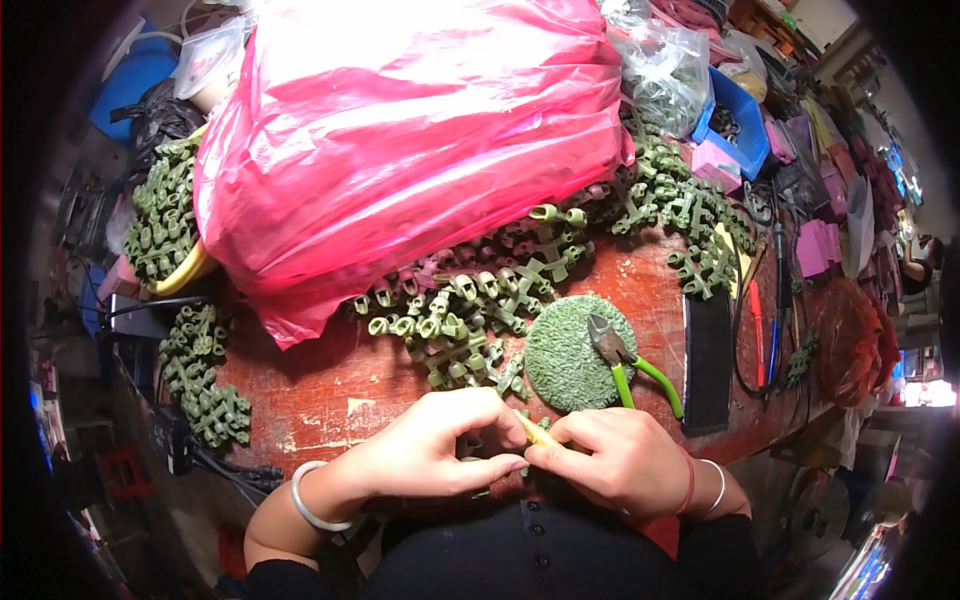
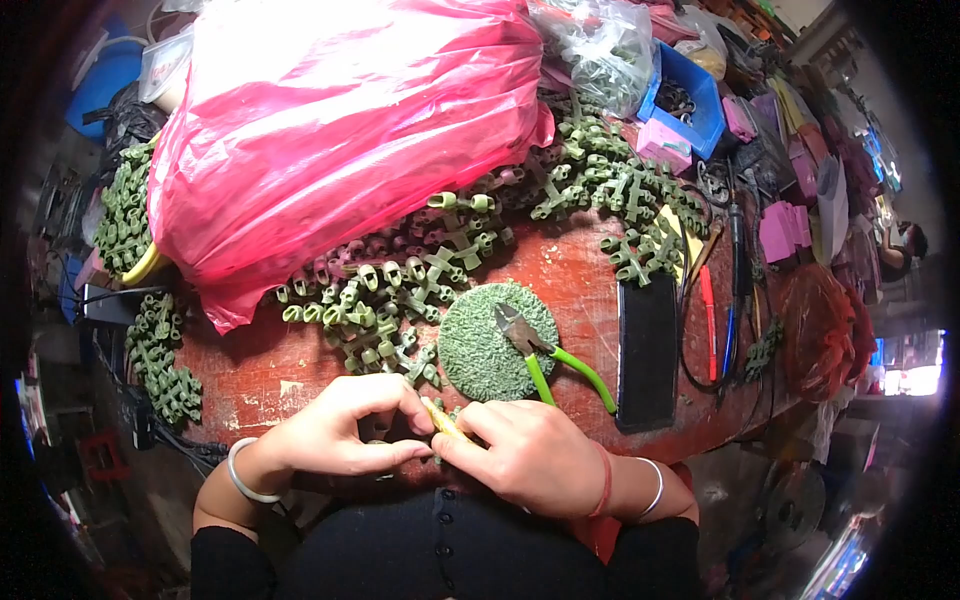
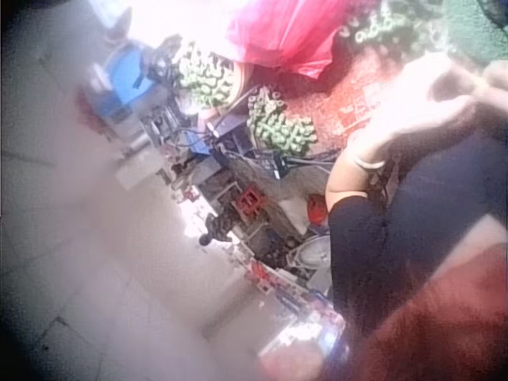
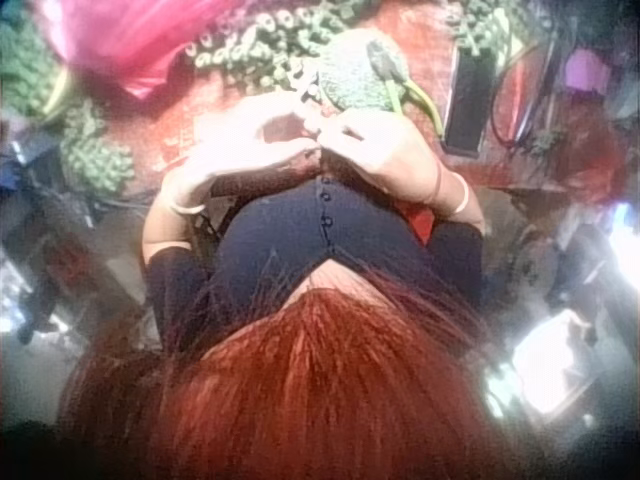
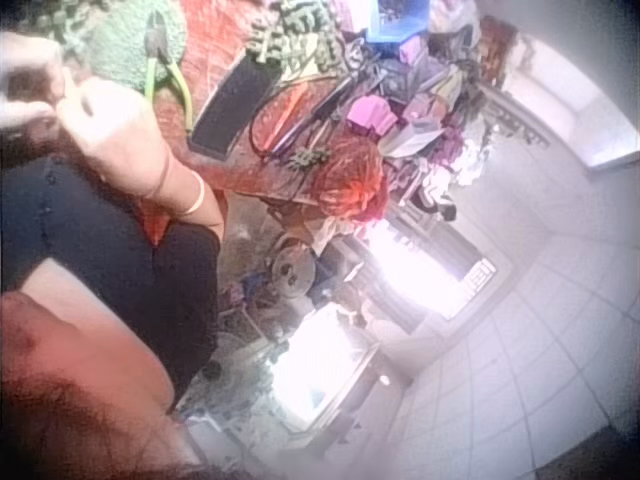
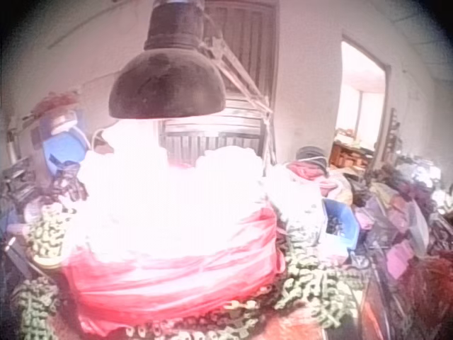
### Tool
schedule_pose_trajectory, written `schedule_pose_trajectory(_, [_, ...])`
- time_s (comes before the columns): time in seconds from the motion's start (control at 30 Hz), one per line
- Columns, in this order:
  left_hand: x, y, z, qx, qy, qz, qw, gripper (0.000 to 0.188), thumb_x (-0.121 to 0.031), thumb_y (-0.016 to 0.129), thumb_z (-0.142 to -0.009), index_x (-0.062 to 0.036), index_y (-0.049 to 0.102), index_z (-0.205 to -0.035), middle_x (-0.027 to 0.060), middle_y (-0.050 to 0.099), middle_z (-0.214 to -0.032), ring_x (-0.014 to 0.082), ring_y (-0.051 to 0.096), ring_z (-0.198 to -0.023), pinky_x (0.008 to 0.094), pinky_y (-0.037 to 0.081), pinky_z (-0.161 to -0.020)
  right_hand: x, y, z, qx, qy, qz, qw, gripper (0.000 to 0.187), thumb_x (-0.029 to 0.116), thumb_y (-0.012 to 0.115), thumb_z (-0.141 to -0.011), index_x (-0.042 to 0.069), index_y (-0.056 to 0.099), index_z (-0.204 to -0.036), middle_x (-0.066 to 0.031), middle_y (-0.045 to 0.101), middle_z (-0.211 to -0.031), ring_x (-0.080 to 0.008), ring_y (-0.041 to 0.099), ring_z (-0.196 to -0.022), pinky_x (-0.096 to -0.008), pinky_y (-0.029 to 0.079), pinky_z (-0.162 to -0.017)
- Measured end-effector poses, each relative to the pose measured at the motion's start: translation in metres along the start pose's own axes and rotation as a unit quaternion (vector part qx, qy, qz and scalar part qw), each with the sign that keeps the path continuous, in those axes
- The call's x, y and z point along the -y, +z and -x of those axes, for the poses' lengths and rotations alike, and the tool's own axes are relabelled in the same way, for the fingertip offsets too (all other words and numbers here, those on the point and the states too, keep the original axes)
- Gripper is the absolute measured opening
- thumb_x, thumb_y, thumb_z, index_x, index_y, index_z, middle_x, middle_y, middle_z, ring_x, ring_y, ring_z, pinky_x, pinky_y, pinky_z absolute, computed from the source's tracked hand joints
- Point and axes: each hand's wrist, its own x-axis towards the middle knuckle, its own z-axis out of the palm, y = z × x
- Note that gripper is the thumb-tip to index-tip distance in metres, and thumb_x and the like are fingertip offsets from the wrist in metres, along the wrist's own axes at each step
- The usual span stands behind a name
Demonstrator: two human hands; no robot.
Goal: The person assembles artificial succulent components by hand using a small tool, attaching green leaf-like pieces to a textured circular base on a cluttered workshop table.
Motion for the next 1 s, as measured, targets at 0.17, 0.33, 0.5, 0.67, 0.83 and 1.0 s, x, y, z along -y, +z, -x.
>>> schedule_pose_trajectory(0.17, [-0.023,0.002,-0.006,0.001,-0.065,-0.109,0.992,0.031,-0.013,0.080,-0.086,-0.0054,0.067,-0.114,0.0106,0.067,-0.110,0.0244,0.070,-0.085,0.0333,0.057,-0.073,-0.001,-0.004,-0.002,-0.062,0.050,-0.055,0.995,0.029,0.011,0.075,-0.085,0.009,0.072,-0.114,-0.0054,0.065,-0.086,-0.0231,0.068,-0.071,-0.0343,0.054,-0.060])
schedule_pose_trajectory(0.33, [-0.024,0.006,-0.004,-0.018,0.029,-0.191,0.981,0.035,-0.015,0.079,-0.085,-0.0080,0.067,-0.117,0.0098,0.065,-0.107,0.0282,0.070,-0.080,0.0364,0.058,-0.066,-0.008,-0.010,-0.002,-0.163,0.069,-0.143,0.974,0.027,0.012,0.081,-0.089,0.001,0.074,-0.113,-0.0131,0.077,-0.095,-0.0220,0.073,-0.069,-0.0318,0.054,-0.059])
schedule_pose_trajectory(0.5, [-0.023,0.005,0.000,-0.022,0.003,-0.199,0.980,0.032,-0.017,0.079,-0.085,-0.0092,0.066,-0.113,0.0093,0.062,-0.100,0.0298,0.066,-0.073,0.0385,0.054,-0.061,-0.001,-0.011,-0.003,-0.267,0.144,-0.110,0.946,0.027,0.009,0.081,-0.088,0.000,0.075,-0.113,-0.0137,0.077,-0.097,-0.0233,0.072,-0.069,-0.0322,0.055,-0.060])
schedule_pose_trajectory(0.67, [-0.027,0.005,-0.001,-0.028,-0.002,-0.205,0.978,0.027,-0.016,0.079,-0.084,-0.0086,0.067,-0.107,0.0092,0.062,-0.098,0.0291,0.065,-0.073,0.0382,0.053,-0.061,-0.004,-0.004,-0.007,-0.186,0.118,-0.006,0.975,0.034,0.012,0.082,-0.086,0.002,0.072,-0.117,-0.0117,0.072,-0.083,-0.0253,0.065,-0.061,-0.0364,0.051,-0.056])
schedule_pose_trajectory(0.83, [-0.016,0.001,-0.003,-0.067,0.010,0.038,0.997,0.022,-0.005,0.080,-0.084,-0.0021,0.069,-0.102,0.0047,0.063,-0.100,0.0139,0.060,-0.084,0.0281,0.049,-0.068,-0.001,-0.009,-0.008,-0.180,0.114,-0.014,0.977,0.031,0.008,0.081,-0.087,0.004,0.074,-0.117,-0.0123,0.075,-0.091,-0.0242,0.067,-0.066,-0.0328,0.052,-0.059])
schedule_pose_trajectory(1.0, [-0.015,-0.008,0.001,-0.022,-0.095,0.342,0.935,0.014,-0.004,0.073,-0.095,-0.0039,0.069,-0.108,-0.0014,0.063,-0.102,0.0054,0.057,-0.091,0.0232,0.048,-0.083,-0.003,-0.013,-0.010,-0.159,0.067,-0.129,0.976,0.036,0.006,0.081,-0.086,0.007,0.073,-0.121,-0.0109,0.071,-0.090,-0.0245,0.068,-0.071,-0.0352,0.054,-0.063])
